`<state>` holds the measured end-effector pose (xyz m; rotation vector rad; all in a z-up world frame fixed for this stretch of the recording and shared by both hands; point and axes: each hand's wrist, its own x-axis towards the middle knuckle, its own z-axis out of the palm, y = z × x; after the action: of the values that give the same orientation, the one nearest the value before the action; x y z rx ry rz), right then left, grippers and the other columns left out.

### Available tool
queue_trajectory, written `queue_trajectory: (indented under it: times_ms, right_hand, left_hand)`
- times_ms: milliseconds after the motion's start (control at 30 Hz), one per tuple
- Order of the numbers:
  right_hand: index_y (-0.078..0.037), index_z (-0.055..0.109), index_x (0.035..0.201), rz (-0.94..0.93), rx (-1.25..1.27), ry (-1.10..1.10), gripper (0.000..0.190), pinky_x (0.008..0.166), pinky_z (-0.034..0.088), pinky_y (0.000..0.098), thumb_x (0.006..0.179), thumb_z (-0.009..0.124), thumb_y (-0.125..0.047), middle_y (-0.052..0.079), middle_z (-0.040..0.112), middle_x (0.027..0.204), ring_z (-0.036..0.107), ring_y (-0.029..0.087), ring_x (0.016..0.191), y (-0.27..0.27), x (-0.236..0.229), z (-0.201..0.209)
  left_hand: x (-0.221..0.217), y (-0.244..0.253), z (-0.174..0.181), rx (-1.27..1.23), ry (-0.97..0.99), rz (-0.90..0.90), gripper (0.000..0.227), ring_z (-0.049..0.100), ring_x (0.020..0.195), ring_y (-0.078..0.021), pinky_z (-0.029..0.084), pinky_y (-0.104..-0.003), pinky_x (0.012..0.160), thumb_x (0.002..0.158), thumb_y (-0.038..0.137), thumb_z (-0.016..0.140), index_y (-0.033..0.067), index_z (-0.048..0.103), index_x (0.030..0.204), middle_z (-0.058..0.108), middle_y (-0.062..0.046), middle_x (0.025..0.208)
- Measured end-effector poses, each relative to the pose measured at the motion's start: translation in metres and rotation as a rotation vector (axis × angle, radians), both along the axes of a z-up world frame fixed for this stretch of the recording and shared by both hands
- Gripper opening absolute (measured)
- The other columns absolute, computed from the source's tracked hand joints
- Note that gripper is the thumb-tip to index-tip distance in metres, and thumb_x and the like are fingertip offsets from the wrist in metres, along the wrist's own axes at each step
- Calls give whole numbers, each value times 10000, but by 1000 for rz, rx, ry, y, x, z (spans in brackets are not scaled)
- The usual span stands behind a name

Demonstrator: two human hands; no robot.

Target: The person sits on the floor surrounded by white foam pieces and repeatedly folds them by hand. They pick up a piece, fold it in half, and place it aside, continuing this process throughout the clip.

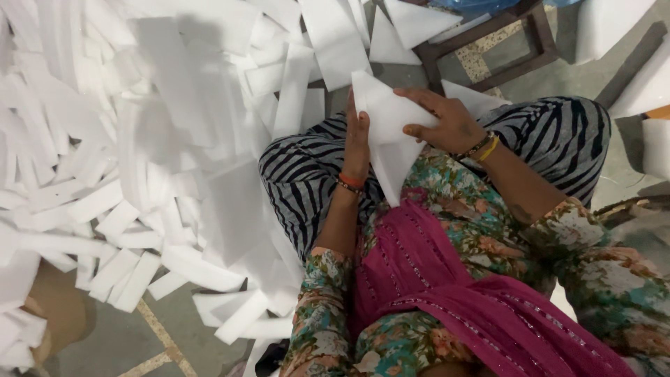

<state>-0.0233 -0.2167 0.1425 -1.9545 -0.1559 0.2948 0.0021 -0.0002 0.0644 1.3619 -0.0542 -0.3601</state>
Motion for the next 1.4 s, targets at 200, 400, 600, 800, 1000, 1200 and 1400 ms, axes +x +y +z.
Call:
queue_trajectory:
  times_ms: [200, 400, 600, 800, 1000, 1200, 1400]
  right_hand:
    - [-162, 542, 1507, -68, 0, -26, 621, 658, 642, 306, 937, 766, -264, 119, 670, 1394, 759, 151, 791, 2, -1, 3]
    - [-135, 559, 1487, -127, 77, 71, 588, 656, 646, 300, 942, 759, -229, 143, 740, 1221, 750, 134, 825, 4, -2, 7]
    - [-102, 539, 1437, -147, 106, 110, 538, 647, 639, 294, 953, 742, -215, 127, 724, 1239, 738, 142, 855, 5, -1, 5]
    - [-96, 582, 1437, -106, 135, 17, 524, 686, 647, 292, 953, 756, -192, 116, 665, 1334, 719, 137, 969, 4, -3, 5]
    - [-123, 596, 1437, -72, 104, 77, 558, 659, 657, 280, 913, 772, -194, 97, 662, 1347, 731, 134, 884, 2, -2, 7]
    - [-136, 616, 1433, -88, 121, 61, 552, 651, 652, 272, 911, 782, -206, 105, 684, 1332, 732, 110, 862, 1, -3, 6]
    - [-147, 634, 1417, -103, 137, 58, 535, 601, 613, 257, 908, 786, -211, 101, 718, 1290, 722, 90, 747, 6, -7, 8]
  left_hand:
    - [6, -4, -15, 98, -139, -7, 760, 267, 1581, -275, 247, -384, 1280, 1120, 545, 377, 70, 181, 1680, 217, -147, 1739]
    - [2, -4, -15, 68, -150, -5, 750, 254, 1581, -290, 251, -392, 1278, 1120, 527, 365, 78, 145, 1680, 176, -141, 1749]
    - [3, -7, -15, 84, -187, 25, 752, 240, 1602, -292, 239, -388, 1296, 1127, 547, 350, 93, 132, 1686, 164, -132, 1761]
    - [2, -7, -17, 55, -111, 13, 799, 244, 1588, -302, 235, -390, 1280, 1104, 568, 355, 74, 110, 1682, 158, -161, 1750]
    - [-1, -5, -25, 41, -54, 26, 791, 285, 1558, -313, 255, -391, 1260, 1099, 547, 359, 77, 90, 1676, 186, -181, 1731]
    - [2, -5, -36, 239, -205, 24, 735, 349, 1546, -310, 289, -402, 1276, 1138, 545, 331, 55, 201, 1670, 283, -171, 1687]
    - [-7, -8, -9, -363, -85, 62, 774, 390, 1477, -314, 375, -439, 1218, 1107, 560, 345, 95, 134, 1688, 288, -162, 1665]
